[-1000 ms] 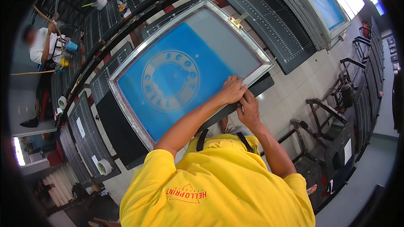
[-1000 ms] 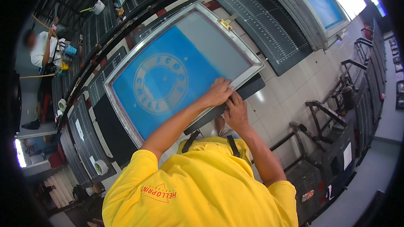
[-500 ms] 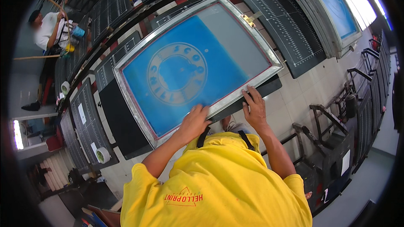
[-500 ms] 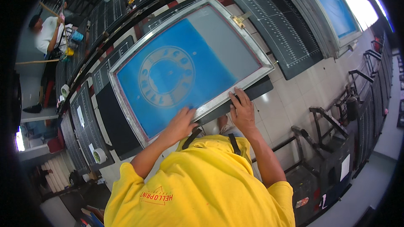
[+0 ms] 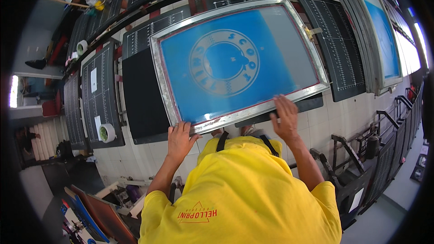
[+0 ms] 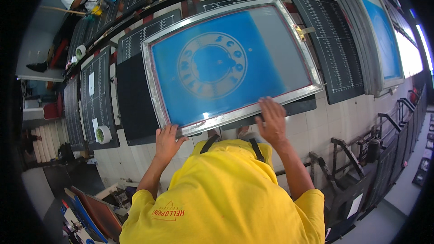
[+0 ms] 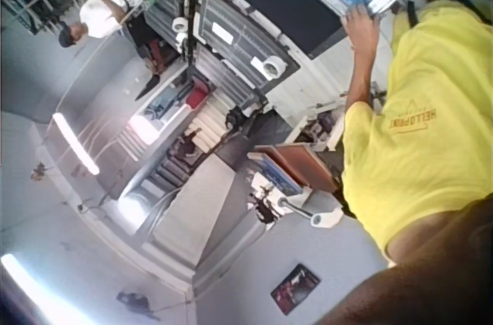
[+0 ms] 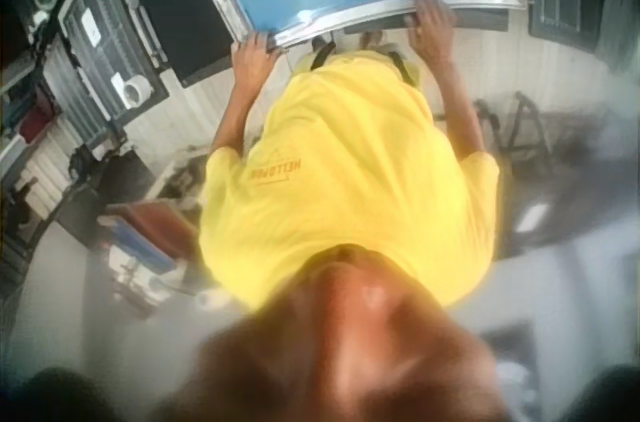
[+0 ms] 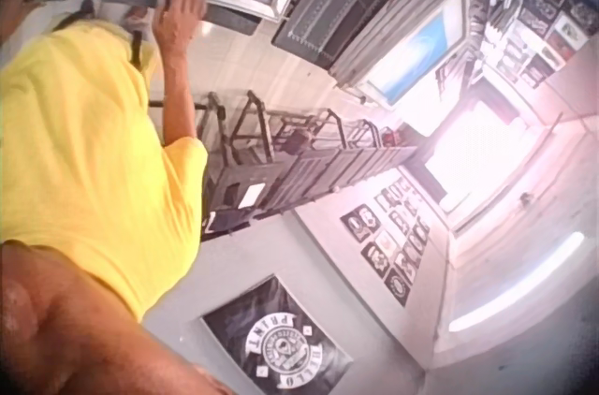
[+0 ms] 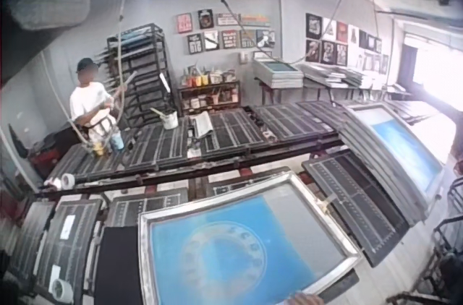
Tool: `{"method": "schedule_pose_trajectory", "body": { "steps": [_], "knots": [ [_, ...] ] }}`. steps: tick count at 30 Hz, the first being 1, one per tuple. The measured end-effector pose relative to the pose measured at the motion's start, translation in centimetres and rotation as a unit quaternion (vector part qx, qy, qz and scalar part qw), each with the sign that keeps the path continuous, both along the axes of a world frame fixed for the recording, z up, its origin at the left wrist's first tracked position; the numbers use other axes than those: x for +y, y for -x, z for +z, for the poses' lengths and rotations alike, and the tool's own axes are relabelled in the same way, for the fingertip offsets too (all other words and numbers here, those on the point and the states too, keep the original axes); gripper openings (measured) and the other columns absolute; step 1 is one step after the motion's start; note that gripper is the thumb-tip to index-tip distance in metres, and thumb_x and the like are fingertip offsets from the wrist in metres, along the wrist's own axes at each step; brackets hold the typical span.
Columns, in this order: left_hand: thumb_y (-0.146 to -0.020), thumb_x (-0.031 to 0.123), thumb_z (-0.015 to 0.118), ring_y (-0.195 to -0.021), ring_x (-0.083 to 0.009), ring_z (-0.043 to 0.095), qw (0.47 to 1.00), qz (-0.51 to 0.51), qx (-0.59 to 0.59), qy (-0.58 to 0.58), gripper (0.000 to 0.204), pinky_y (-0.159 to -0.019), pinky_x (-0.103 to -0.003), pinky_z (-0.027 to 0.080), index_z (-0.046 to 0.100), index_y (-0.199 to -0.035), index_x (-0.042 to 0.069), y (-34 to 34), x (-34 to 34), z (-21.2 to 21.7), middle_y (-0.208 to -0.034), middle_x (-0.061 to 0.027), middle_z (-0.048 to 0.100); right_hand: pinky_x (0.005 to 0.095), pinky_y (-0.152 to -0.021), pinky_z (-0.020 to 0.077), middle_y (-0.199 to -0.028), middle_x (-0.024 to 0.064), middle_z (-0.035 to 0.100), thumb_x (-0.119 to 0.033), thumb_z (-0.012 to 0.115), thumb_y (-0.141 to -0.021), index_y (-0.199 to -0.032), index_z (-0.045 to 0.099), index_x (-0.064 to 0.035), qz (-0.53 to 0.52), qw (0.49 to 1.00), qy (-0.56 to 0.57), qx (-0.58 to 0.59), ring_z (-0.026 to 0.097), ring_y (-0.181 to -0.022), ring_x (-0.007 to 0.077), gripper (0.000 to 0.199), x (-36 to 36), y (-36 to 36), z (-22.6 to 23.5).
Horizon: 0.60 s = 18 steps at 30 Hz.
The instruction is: The person applies adhesive tape to the edges of a screen printing frame and smooths it down with their hands.
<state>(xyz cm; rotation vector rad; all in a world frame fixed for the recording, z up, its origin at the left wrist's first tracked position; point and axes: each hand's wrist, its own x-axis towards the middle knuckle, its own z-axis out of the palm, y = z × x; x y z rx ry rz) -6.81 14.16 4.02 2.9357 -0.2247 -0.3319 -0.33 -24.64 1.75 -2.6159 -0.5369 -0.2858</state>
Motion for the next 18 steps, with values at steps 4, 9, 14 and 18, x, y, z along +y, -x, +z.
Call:
{"method": "schedule_pose_trajectory", "body": {
  "steps": [4, 9, 14, 18],
  "knots": [
    [-0.087, 0.043, 0.065, -0.132, -0.0244, 0.047, 0.990, -0.102, -0.084, 0.046, 0.066, -0.112, -0.047, 0.027, 0.050, -0.137, 0.003, -0.2, 0.2, -0.7, -0.140, -0.0122, 0.053, 0.0520, -0.117, 0.0206, -0.142, 0.0155, 0.050, -0.034, 0.063, -0.088, -0.145, 0.042, -0.0048, 0.197, 0.969, 0.033, 0.142, 0.036, -0.140, 0.0291, 0.067, 8.1, -1.6, 1.1],
    [-0.093, 0.044, 0.057, -0.141, -0.0231, 0.039, 0.991, -0.121, -0.031, 0.056, 0.069, -0.121, -0.050, 0.014, 0.040, -0.145, 0.003, -0.2, -0.7, -2.0, -0.148, -0.0115, 0.046, 0.0534, -0.119, 0.0150, -0.146, 0.0136, 0.047, -0.045, 0.050, -0.095, -0.147, 0.038, -0.0055, 0.355, 0.925, 0.052, 0.127, 0.033, -0.142, 0.0282, 0.066, 14.5, -2.4, -0.3],
    [-0.094, 0.041, 0.055, -0.139, -0.0234, 0.042, 0.993, -0.095, -0.028, 0.064, 0.064, -0.121, -0.050, 0.015, 0.042, -0.144, 0.002, 0.1, -0.5, -2.4, -0.146, -0.0121, 0.048, 0.0533, -0.121, 0.0112, -0.150, 0.0093, 0.043, -0.042, 0.046, -0.098, -0.145, 0.042, -0.0073, 0.325, 0.928, 0.128, 0.127, 0.030, -0.144, 0.0262, 0.059, 13.1, -2.9, -0.2],
    [-0.095, 0.041, 0.054, -0.137, -0.0247, 0.044, 0.994, -0.092, -0.041, 0.051, 0.062, -0.120, -0.050, 0.015, 0.045, -0.140, 0.000, 0.1, -0.8, -2.5, -0.143, -0.0129, 0.051, 0.0545, -0.121, 0.0086, -0.150, 0.0099, 0.042, -0.038, 0.043, -0.098, -0.144, 0.045, -0.0119, 0.248, 0.947, 0.152, 0.136, 0.029, -0.145, 0.0265, 0.053, 7.5, -3.6, -0.3]
  ]
}}
